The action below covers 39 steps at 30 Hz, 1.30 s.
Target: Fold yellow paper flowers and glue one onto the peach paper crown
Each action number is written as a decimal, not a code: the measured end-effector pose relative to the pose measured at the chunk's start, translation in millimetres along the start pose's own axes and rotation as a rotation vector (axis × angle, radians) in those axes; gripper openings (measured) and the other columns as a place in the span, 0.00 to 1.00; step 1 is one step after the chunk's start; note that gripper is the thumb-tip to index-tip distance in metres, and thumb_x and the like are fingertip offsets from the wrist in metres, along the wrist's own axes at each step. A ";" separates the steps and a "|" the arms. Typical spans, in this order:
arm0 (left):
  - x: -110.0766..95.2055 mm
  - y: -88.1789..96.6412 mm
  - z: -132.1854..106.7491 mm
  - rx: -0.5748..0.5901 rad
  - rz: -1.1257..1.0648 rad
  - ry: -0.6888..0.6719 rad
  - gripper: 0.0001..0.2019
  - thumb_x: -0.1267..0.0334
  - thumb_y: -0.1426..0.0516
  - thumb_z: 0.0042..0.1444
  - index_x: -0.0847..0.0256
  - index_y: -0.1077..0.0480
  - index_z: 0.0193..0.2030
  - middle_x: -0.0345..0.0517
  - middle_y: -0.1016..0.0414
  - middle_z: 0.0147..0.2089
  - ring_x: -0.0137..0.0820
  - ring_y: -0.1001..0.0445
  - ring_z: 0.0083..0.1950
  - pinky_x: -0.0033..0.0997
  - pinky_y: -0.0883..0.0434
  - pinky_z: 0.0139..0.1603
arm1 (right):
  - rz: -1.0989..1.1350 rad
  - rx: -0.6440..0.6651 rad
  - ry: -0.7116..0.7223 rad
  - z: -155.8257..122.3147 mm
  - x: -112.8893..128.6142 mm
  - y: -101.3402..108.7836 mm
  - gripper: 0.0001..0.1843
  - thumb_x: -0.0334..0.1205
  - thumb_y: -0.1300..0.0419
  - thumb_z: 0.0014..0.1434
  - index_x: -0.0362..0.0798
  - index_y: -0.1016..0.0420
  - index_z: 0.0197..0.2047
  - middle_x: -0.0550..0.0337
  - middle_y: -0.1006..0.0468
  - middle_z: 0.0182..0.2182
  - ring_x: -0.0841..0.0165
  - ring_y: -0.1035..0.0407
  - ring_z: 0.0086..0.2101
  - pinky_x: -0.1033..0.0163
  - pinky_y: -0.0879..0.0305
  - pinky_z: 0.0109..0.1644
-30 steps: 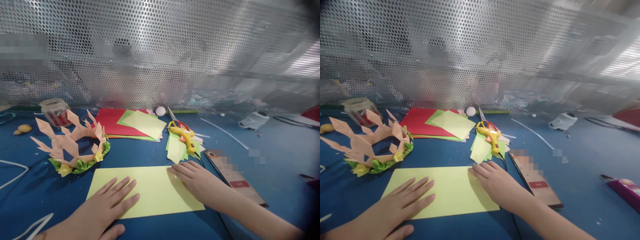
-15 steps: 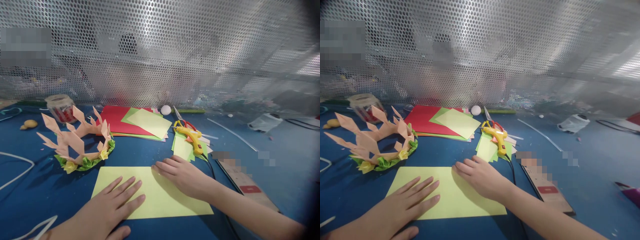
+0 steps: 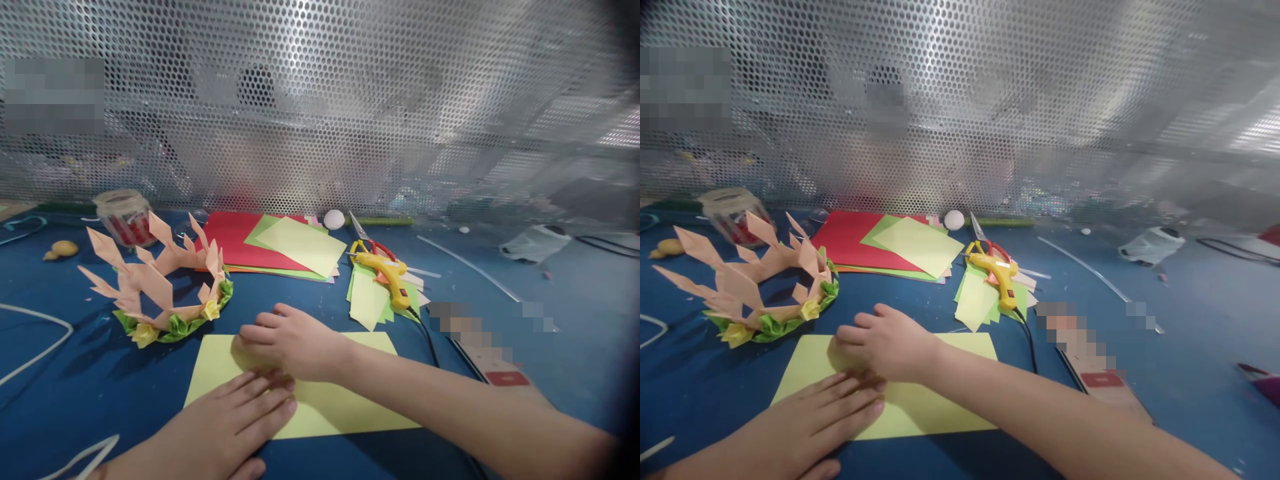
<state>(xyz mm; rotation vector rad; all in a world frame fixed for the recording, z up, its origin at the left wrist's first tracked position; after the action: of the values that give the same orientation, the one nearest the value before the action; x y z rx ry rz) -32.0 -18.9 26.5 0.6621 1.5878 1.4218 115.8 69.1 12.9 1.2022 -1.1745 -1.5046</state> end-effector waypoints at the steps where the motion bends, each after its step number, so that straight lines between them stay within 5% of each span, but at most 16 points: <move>1: -0.3 0.1 0.1 0.006 0.010 0.001 0.29 0.71 0.43 0.56 0.61 0.41 0.66 0.46 0.37 0.66 0.37 0.34 0.64 0.35 0.37 0.64 | 0.008 -0.009 0.011 5.6 -0.2 -0.8 0.13 0.38 0.42 0.65 0.46 0.30 0.53 0.53 0.27 0.51 0.63 0.27 0.43 0.54 0.27 0.44; 5: -3.2 -0.1 1.0 0.049 0.075 -0.006 0.28 0.72 0.43 0.56 0.64 0.38 0.64 0.47 0.36 0.66 0.38 0.33 0.64 0.35 0.37 0.64 | 0.030 -0.033 0.013 18.7 -2.3 -2.1 0.14 0.39 0.42 0.66 0.46 0.30 0.54 0.53 0.27 0.51 0.63 0.27 0.43 0.53 0.27 0.44; 19: -3.9 -14.5 -1.6 -0.097 0.069 -0.142 0.18 0.74 0.50 0.64 0.66 0.33 0.59 0.52 0.27 0.59 0.34 0.28 0.60 0.31 0.37 0.64 | 0.111 -0.059 -0.111 48.1 9.2 -5.0 0.15 0.37 0.42 0.65 0.46 0.31 0.55 0.54 0.26 0.50 0.63 0.27 0.43 0.54 0.26 0.43; 39: -5.4 4.1 -1.6 -0.007 -0.022 -0.114 0.24 0.77 0.45 0.55 0.66 0.35 0.60 0.53 0.30 0.63 0.32 0.34 0.64 0.30 0.42 0.66 | 0.108 -0.049 -0.200 20.8 4.6 -4.8 0.14 0.38 0.42 0.66 0.46 0.30 0.54 0.54 0.26 0.49 0.63 0.27 0.43 0.53 0.27 0.44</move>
<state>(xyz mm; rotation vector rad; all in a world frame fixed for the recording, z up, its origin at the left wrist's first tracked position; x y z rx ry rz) -31.5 -23.4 31.8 0.7076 1.4962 1.3489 94.2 68.7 9.3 0.9563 -1.3046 -1.5894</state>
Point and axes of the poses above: each hand's wrist, its own z-axis towards the middle knuckle, its own y-axis out of the back of the hand, x = y × z, the point moved 2 cm from there along z, towards the middle knuckle
